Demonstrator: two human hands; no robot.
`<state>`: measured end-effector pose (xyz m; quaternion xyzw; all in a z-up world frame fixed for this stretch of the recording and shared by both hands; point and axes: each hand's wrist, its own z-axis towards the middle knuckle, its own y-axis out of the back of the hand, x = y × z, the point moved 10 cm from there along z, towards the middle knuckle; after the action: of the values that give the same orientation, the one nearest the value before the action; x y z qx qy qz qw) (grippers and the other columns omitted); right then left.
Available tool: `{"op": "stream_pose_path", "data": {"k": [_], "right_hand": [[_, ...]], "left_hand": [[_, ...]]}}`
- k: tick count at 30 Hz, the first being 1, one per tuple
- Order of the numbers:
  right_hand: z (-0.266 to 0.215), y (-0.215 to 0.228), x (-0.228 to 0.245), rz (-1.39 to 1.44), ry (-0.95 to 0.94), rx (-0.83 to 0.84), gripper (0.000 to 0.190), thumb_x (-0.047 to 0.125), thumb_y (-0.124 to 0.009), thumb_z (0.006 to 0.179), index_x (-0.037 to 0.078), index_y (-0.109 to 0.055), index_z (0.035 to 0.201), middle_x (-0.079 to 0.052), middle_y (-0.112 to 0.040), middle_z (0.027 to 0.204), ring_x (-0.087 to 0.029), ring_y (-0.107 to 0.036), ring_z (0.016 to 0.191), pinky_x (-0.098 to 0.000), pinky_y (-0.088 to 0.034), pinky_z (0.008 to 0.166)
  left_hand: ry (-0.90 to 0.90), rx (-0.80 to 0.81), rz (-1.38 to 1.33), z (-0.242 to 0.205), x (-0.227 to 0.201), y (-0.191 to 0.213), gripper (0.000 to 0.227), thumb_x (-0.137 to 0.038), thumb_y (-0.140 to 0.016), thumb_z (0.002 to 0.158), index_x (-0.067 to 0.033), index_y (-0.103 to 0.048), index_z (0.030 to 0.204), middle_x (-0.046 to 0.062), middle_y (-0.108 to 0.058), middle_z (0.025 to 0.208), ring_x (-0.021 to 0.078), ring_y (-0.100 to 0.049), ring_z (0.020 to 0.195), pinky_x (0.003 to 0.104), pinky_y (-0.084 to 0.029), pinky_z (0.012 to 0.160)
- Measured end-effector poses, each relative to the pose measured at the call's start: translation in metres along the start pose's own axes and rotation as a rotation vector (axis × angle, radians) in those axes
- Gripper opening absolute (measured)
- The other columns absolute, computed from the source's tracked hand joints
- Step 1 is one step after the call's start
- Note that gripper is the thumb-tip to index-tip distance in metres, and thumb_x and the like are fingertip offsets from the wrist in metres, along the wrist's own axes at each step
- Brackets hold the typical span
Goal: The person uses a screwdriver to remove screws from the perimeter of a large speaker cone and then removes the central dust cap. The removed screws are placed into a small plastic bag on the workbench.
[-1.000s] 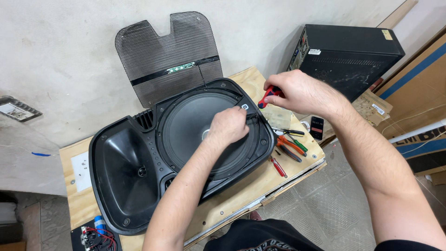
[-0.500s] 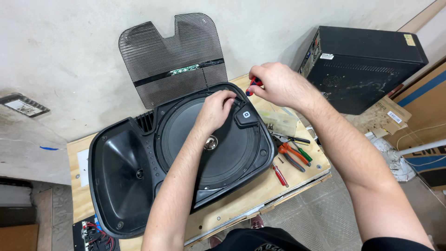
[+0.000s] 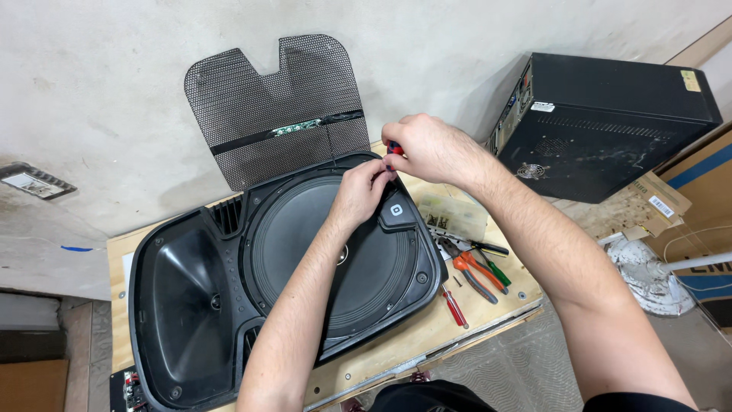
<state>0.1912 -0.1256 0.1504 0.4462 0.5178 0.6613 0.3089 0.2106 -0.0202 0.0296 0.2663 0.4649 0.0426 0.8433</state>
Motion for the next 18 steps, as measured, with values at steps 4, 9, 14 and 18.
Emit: {"op": "stream_pose_path", "data": {"k": [4,9,14,18], "right_hand": [[0.002,0.002,0.003,0.006,0.026,0.024,0.023,0.025,-0.073,0.103,0.008,-0.073,0.119,-0.021,-0.075,0.101,-0.049,-0.081,0.102,-0.0584,-0.067,0.085],[0.004,0.006,0.011,0.036,0.041,0.020,0.025,0.029,-0.073,0.103,0.008,-0.073,0.118,-0.024,-0.076,0.101,-0.051,-0.080,0.101,-0.0608,-0.067,0.086],[0.004,0.004,0.002,0.048,0.023,-0.021,0.031,0.040,-0.078,0.102,0.012,-0.076,0.116,-0.020,-0.077,0.094,-0.046,-0.081,0.099,-0.0573,-0.067,0.085],[0.004,0.005,-0.002,0.072,0.004,-0.063,0.035,0.041,-0.080,0.102,0.007,-0.075,0.110,-0.021,-0.076,0.088,-0.047,-0.081,0.093,-0.0571,-0.067,0.082]], "left_hand": [[-0.004,-0.007,0.002,-0.002,-0.007,0.005,0.008,-0.010,-0.073,0.108,-0.0141,-0.079,0.108,0.011,-0.080,0.097,0.0341,-0.080,0.107,0.046,-0.065,0.093],[-0.004,-0.014,-0.030,-0.002,-0.011,0.008,0.007,-0.009,-0.071,0.109,-0.0114,-0.077,0.107,0.014,-0.080,0.098,0.0371,-0.080,0.109,0.048,-0.064,0.094],[0.017,-0.002,-0.021,-0.005,0.003,0.003,0.010,-0.009,-0.068,0.111,-0.0095,-0.078,0.110,0.017,-0.080,0.103,0.0411,-0.079,0.111,0.051,-0.063,0.097],[0.017,0.000,-0.024,-0.008,0.008,0.001,0.011,-0.007,-0.068,0.111,-0.0076,-0.079,0.112,0.017,-0.081,0.104,0.0408,-0.079,0.111,0.051,-0.063,0.099]]}}
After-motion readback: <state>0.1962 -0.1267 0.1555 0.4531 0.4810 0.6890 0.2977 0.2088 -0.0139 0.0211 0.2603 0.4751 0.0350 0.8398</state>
